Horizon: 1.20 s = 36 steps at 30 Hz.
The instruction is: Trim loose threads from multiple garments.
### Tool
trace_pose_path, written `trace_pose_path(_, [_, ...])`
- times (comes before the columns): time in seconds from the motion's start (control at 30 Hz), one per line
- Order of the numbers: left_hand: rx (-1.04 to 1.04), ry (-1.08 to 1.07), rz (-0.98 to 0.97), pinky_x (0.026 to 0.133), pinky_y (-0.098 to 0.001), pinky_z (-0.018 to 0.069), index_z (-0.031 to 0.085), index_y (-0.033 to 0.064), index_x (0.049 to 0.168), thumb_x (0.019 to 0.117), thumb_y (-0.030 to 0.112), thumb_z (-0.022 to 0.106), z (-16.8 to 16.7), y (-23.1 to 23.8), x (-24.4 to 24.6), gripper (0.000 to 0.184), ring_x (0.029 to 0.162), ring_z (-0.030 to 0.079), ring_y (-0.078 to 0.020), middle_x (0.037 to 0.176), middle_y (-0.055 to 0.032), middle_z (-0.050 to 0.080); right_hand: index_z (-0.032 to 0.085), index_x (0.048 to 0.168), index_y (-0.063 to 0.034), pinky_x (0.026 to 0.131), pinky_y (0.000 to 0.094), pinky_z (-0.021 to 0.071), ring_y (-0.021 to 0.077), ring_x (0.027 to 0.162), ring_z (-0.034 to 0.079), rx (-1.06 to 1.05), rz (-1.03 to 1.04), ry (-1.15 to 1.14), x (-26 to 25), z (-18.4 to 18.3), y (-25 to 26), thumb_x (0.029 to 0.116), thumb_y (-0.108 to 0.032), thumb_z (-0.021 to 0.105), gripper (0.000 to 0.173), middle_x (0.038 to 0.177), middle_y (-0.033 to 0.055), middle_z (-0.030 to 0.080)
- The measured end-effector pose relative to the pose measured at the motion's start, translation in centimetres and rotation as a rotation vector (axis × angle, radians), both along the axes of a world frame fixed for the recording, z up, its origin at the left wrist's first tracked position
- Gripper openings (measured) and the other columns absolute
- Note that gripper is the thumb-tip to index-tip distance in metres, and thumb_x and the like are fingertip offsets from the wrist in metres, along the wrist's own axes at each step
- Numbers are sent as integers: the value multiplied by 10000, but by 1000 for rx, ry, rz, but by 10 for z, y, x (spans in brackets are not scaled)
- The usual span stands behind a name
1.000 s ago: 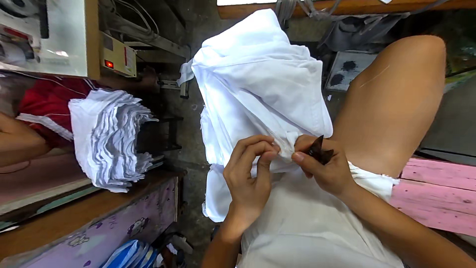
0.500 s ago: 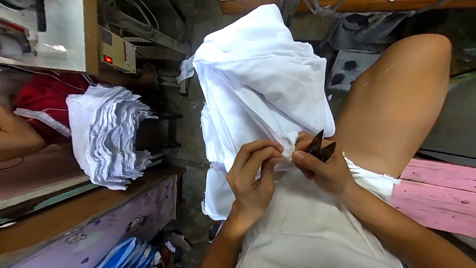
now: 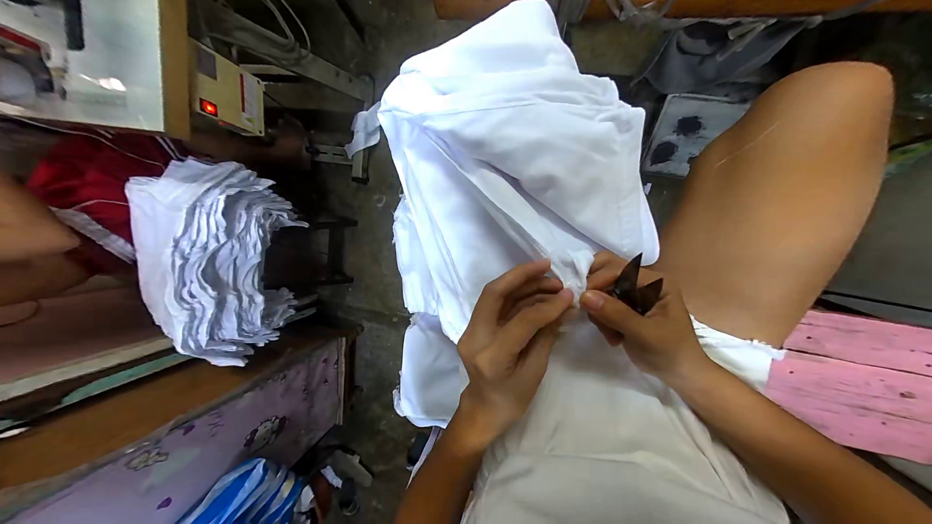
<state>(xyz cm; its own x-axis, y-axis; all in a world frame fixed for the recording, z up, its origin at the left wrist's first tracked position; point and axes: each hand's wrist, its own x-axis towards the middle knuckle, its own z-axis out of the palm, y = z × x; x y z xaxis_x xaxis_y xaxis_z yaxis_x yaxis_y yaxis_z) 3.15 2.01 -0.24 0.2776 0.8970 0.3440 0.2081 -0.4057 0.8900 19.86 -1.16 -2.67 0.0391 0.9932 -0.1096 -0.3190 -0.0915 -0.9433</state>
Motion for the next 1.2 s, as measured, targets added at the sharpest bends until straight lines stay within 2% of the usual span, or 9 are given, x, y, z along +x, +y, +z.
trace_pose_path(0.17, [-23, 35, 72, 874, -231, 593, 699, 14, 935, 961, 69, 689, -4, 0, 5, 62, 1024, 679, -72, 1124, -57, 686, 713, 900, -208, 523, 62, 431, -99, 598, 480, -13, -11, 1, 0, 0, -1, 955, -193, 684, 64, 878, -143, 607])
trace_pose_path(0.33, [-303, 26, 38, 802, -175, 570, 655, 24, 939, 1010, 125, 620, 4, -7, 5, 128, 954, 643, -16, 1106, -32, 641, 713, 923, -159, 547, 49, 444, -114, 634, 503, 41, -29, -92, 2, -2, -3, 951, -151, 681, 43, 934, -127, 627])
trace_pose_path(0.47, [-427, -105, -1, 828, -231, 612, 666, 23, 936, 1001, 102, 634, 7, -8, 5, 107, 968, 692, -51, 1143, -26, 681, 682, 914, -122, 548, 59, 381, -111, 611, 459, 14, -49, -286, 8, 4, -7, 960, -170, 650, 73, 750, -147, 561])
trace_pose_path(0.57, [-417, -153, 1, 834, -237, 620, 693, 44, 927, 992, 121, 657, 7, -8, 7, 107, 978, 707, -56, 1162, -8, 698, 603, 911, -182, 507, 60, 307, -135, 568, 379, -67, 95, -275, 19, 16, -14, 1052, -493, 495, 359, 683, -182, 458])
trace_pose_path(0.6, [-404, -157, 5, 833, -235, 621, 698, 58, 929, 994, 145, 661, 7, -8, 8, 115, 979, 708, -53, 1160, 5, 701, 567, 885, -215, 485, 67, 280, -134, 551, 350, -111, 176, -214, 23, 21, -17, 1042, -618, 391, 467, 675, -189, 425])
trace_pose_path(0.67, [-368, -151, 10, 836, -220, 610, 699, 79, 939, 1000, 174, 655, 8, -7, 8, 122, 1001, 697, -36, 1166, 27, 703, 551, 828, -247, 452, 70, 253, -130, 522, 332, -226, 330, -46, 30, 33, -21, 1011, -700, 322, 539, 655, -196, 415])
trace_pose_path(0.77, [-338, -147, 4, 859, -213, 597, 709, 92, 951, 998, 178, 656, 7, -7, 9, 112, 1044, 684, -30, 1177, 41, 703, 574, 807, -248, 433, 73, 264, -113, 502, 355, -374, 469, 46, 33, 43, -19, 1048, -614, 374, 482, 639, -186, 433])
trace_pose_path(0.9, [-331, -150, 3, 863, -202, 587, 717, 103, 947, 991, 170, 666, 7, -7, 9, 96, 1057, 675, -21, 1178, 48, 705, 557, 755, -237, 400, 79, 254, -97, 443, 337, -513, 449, 199, 24, 43, -8, 1067, -463, 393, 418, 571, -168, 425])
trace_pose_path(1.2, [-321, -141, 3, 852, -187, 582, 717, 92, 939, 982, 144, 671, 6, -9, 10, 82, 1044, 666, -4, 1170, 49, 702, 547, 693, -211, 385, 79, 247, -94, 420, 322, -531, 368, 256, 12, 42, 3, 1094, -268, 386, 436, 541, -156, 423])
